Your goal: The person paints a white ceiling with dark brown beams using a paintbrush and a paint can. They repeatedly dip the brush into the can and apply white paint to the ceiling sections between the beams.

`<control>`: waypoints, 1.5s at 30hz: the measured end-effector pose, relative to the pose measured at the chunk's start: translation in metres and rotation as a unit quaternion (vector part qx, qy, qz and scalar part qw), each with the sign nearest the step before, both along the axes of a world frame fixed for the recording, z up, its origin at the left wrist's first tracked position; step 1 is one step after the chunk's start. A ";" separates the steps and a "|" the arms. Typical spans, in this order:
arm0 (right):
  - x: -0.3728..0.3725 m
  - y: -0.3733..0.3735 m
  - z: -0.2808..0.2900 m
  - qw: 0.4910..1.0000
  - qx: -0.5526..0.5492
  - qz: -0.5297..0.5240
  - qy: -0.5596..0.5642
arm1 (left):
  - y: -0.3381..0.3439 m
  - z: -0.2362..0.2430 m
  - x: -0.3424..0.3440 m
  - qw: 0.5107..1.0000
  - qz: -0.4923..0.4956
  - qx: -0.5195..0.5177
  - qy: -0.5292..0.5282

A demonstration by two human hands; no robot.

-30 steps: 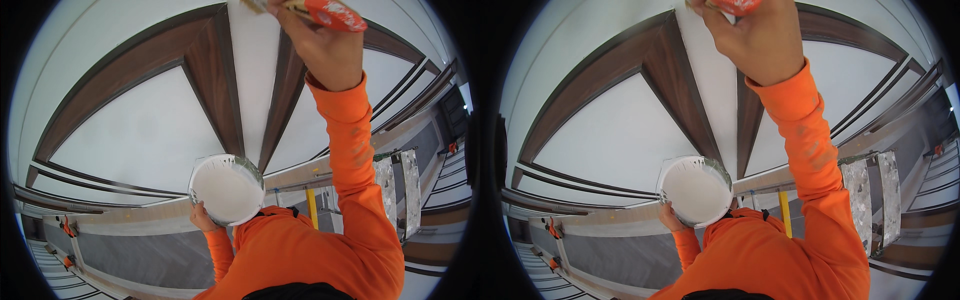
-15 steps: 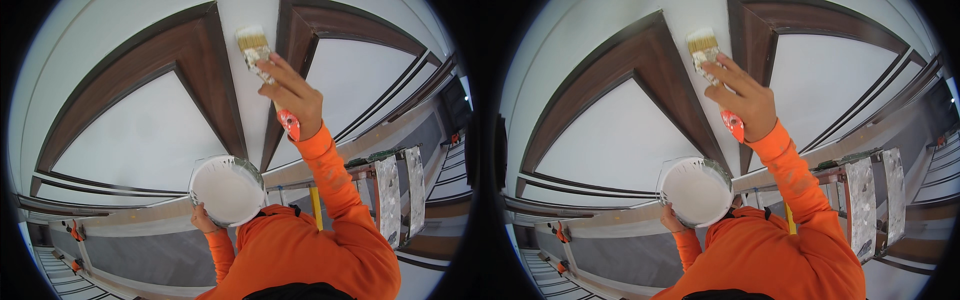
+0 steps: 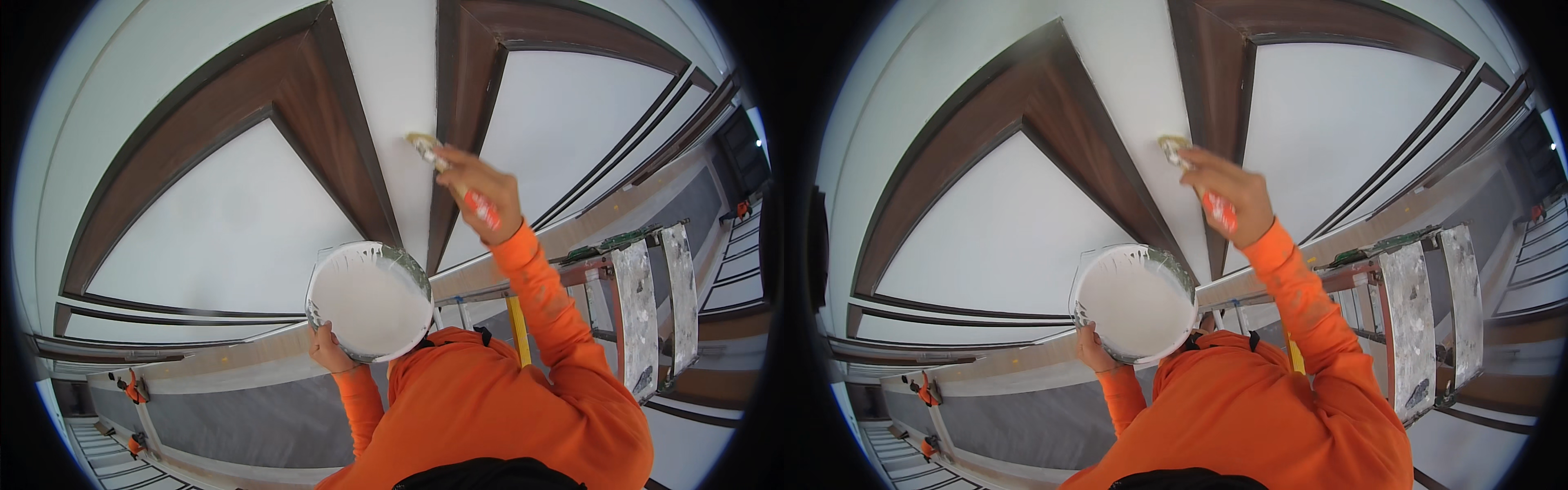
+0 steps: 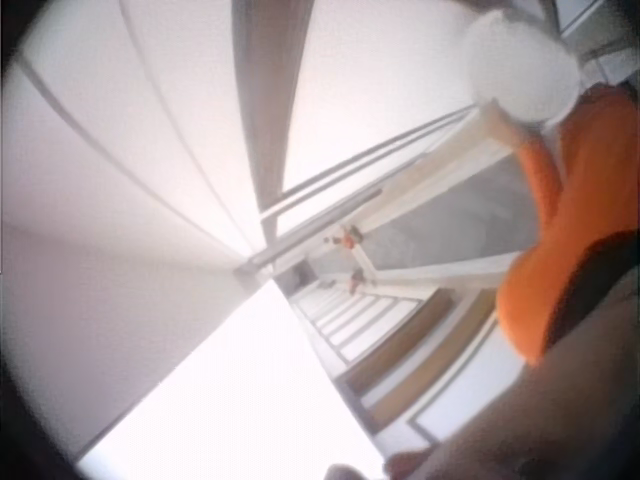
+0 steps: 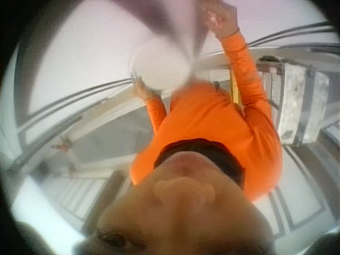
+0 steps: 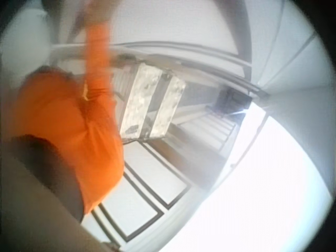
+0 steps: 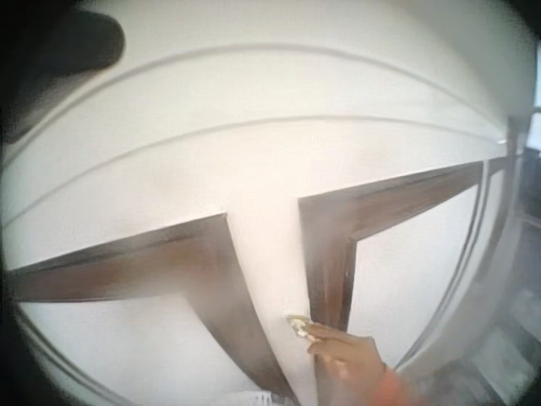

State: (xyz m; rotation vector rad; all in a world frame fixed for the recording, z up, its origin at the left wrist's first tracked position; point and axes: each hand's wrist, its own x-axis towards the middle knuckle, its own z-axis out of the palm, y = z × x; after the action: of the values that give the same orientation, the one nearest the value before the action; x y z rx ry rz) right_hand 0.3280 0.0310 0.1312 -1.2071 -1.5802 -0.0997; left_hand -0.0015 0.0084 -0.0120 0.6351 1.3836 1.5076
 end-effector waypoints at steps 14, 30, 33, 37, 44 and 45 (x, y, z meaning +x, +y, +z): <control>-0.003 0.043 0.068 0.962 0.249 -0.037 -0.103 | 0.000 0.003 0.006 1.000 -0.004 0.005 0.011; -0.021 -0.005 -0.173 0.991 -0.085 -0.033 -0.095 | -0.002 0.029 0.014 0.998 0.050 -0.029 -0.031; -0.016 -0.009 -0.192 0.993 -0.095 -0.018 -0.068 | 0.001 0.033 0.019 0.997 0.058 -0.023 -0.052; -0.004 0.000 -0.147 0.996 -0.085 0.000 0.004 | 0.003 0.010 0.000 1.000 0.028 -0.004 -0.013; 0.006 0.017 -0.022 0.983 0.170 -0.005 0.063 | -0.001 0.008 -0.003 0.999 0.018 -0.015 -0.042; 0.003 0.018 -0.018 0.980 0.172 0.006 0.095 | -0.002 0.009 -0.002 0.998 0.018 -0.013 -0.053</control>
State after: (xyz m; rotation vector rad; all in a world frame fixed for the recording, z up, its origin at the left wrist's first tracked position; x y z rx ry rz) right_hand 0.3311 0.0490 0.1129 -0.9072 -1.3389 -0.2343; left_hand -0.0040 0.0067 -0.0035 0.5094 1.3381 1.5271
